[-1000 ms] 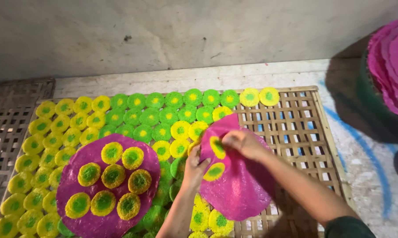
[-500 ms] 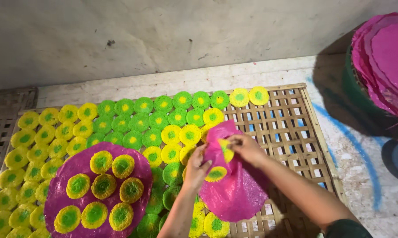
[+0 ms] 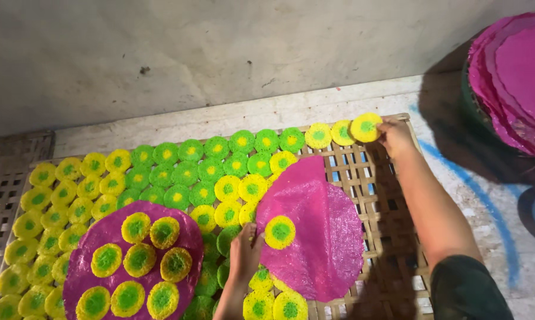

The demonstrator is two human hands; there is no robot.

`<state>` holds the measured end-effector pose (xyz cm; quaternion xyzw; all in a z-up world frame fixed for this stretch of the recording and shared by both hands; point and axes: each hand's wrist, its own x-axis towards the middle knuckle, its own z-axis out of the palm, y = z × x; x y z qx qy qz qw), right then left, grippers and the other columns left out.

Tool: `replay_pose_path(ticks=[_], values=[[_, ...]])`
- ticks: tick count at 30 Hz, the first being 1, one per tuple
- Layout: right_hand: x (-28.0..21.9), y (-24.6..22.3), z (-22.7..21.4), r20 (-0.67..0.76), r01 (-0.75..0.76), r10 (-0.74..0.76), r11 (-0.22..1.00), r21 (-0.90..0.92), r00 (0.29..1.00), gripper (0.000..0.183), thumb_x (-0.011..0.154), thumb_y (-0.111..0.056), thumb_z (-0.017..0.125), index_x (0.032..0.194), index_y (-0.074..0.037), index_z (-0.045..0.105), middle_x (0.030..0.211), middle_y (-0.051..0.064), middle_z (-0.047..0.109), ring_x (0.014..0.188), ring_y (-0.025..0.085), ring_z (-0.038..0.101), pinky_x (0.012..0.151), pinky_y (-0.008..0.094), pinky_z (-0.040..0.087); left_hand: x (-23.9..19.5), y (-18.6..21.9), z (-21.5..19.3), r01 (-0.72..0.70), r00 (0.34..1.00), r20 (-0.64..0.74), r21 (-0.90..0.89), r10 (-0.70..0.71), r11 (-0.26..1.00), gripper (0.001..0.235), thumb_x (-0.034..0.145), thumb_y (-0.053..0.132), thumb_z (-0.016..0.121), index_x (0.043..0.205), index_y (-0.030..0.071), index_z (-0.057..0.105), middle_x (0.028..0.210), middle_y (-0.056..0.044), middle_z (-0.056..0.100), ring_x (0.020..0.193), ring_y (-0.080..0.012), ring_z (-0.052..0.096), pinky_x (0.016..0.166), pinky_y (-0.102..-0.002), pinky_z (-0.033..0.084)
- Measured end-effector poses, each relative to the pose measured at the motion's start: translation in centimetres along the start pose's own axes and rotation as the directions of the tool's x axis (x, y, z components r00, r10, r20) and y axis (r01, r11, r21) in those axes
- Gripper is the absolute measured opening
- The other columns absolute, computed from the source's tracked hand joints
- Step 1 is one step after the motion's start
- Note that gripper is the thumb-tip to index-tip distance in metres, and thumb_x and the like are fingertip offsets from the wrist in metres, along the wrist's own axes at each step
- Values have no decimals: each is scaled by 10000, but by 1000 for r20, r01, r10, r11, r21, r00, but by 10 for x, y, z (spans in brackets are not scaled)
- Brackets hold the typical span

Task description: The person is picking up small yellow and green crackers from a wooden grid rack and arranging them on a large pink circular base. They also reorganize the crackers on the rack and stack the pink bases near a large metal pot.

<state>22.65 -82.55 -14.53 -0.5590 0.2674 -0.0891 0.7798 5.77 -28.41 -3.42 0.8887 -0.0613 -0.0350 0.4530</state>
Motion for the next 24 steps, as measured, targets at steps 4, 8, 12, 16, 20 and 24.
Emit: replay_pose_path(ticks=[4, 8, 12, 16, 20, 24], values=[[-8, 18, 14, -174, 207, -341, 827, -524, 924, 245, 908, 11, 656, 1148, -14, 695, 1089, 113, 722, 986, 247, 687, 851, 355, 544, 0, 2, -2, 136, 990, 42, 34, -137, 990, 119, 936, 158, 640, 890, 51, 622, 722, -102, 696, 601, -188, 647, 580, -364, 509], [-25, 4, 28, -126, 262, -522, 604, -753, 844, 252, 858, -13, 701, 1109, 3, 702, 1038, 188, 727, 960, 322, 704, 864, 408, 551, 0, 7, -1, 57, 998, -3, -54, -58, 997, 120, 941, 157, 619, 906, 45, 592, 721, -110, 658, 581, -164, 612, 566, -348, 505], [-75, -31, 56, 242, 214, -850, -158, -964, 467, 400, 588, -158, 795, 966, -49, 721, 963, 256, 728, 843, 431, 687, 767, 480, 567, -1, 20, -1, 153, 988, 57, -211, -144, 965, 112, 959, 135, 600, 899, 41, 590, 737, -79, 632, 639, -150, 590, 585, -337, 509], [-193, -32, 116, 347, 355, -234, 871, -341, 908, 191, 962, -132, 682, 1107, -9, 656, 956, 104, 711, 849, 230, 662, 727, 390, 537, 6, 45, 13, 400, 916, 225, -468, -331, 788, 126, 1000, 122, 571, 927, 25, 605, 733, -58, 587, 610, -193, 508, 536, -359, 434], [-306, -21, 137, 419, -115, 455, 773, -624, 786, 334, 951, -156, 674, 1273, -95, 612, 1024, 120, 714, 832, 181, 705, 812, 329, 615, 1, 67, 57, 142, 966, 258, -486, -14, 863, 111, 1008, 91, 528, 1005, 65, 636, 936, 18, 627, 821, -96, 637, 727, -256, 578], [-303, -67, 115, 315, -232, 397, 862, -451, 862, 344, 875, -109, 613, 1190, -9, 712, 1054, 134, 796, 898, 183, 782, 860, 326, 601, 6, 68, 74, 132, 983, 184, -642, -15, 755, 57, 1000, 63, 592, 1038, 23, 580, 963, -56, 686, 875, -100, 640, 791, -249, 532]])
